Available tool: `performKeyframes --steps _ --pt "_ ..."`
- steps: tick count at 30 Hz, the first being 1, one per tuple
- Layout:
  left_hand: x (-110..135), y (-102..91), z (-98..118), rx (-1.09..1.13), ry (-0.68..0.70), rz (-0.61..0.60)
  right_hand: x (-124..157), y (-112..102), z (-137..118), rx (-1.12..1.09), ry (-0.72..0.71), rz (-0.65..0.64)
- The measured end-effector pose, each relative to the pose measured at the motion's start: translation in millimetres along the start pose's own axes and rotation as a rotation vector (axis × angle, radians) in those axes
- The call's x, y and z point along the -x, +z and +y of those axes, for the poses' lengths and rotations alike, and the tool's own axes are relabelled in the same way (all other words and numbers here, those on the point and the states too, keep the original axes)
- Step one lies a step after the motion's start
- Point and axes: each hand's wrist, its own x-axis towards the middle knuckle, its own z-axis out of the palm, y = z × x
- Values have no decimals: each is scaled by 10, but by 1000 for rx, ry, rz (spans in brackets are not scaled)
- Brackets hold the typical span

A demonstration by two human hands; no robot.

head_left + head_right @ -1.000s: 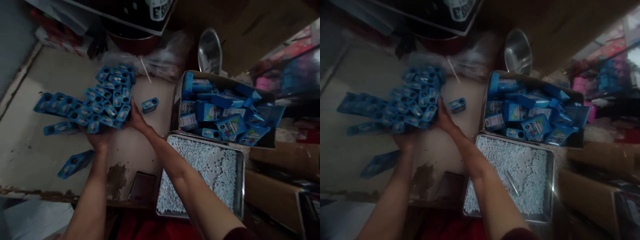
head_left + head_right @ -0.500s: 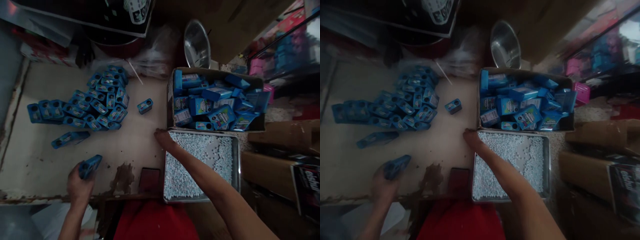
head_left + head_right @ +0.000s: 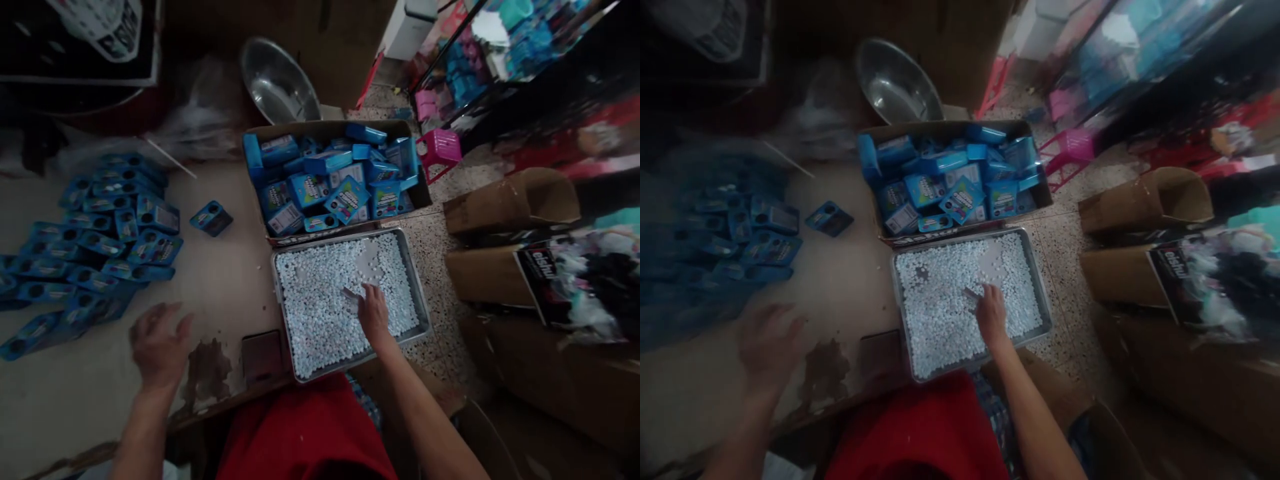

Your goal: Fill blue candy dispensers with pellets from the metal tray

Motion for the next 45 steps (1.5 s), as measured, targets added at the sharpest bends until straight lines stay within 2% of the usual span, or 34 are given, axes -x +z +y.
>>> performKeyframes --steps 2,4,8,10,13,16,19,21,24,27,30,32,35,37,39,41,43,44,45 --pt "24 187 413 -33 157 -5 86 40 495 94 16 -129" --pt "-25 313 854 -23 269 9 128 91 786 106 -33 -239" --pt "-192 506 1659 7 343 69 136 129 914 41 -98 -253" --pt "-259 710 1963 36 431 -12 120 100 926 23 -127 -252" --pt "-368 1221 2324 108 650 -286 90 12 1056 30 -99 -233" --pt "-516 1861 2626 137 893 -528 75 -112 1348 81 4 -212" --pt "-656 2433 2804 133 1106 -670 96 -236 1712 163 155 -207" --pt "-696 2691 2812 125 1183 -715 137 -281 1917 217 251 -217" --pt "-626 2850 2696 111 1152 -656 227 -246 2063 256 319 -264" --pt "-403 2802 2539 109 1018 -588 321 -120 1988 271 363 -302" --pt "-100 2647 2403 170 998 -676 405 18 1755 270 413 -311" --pt "72 2482 2322 223 1008 -699 444 108 1531 238 418 -319" --pt "146 2093 2238 249 1039 -610 430 264 1093 167 382 -317" --pt "21 1737 2237 250 1089 -536 357 366 756 116 331 -290" --pt "-236 1350 2301 234 1137 -443 257 430 441 62 255 -252" --pt "-583 1020 2422 175 1091 -266 168 432 231 23 175 -219" --pt "-954 848 2557 109 924 -113 121 377 195 8 127 -200" --pt "-1127 839 2615 87 825 -111 118 336 251 9 121 -198" --pt "-1279 879 2660 71 736 -168 129 290 349 13 125 -193"
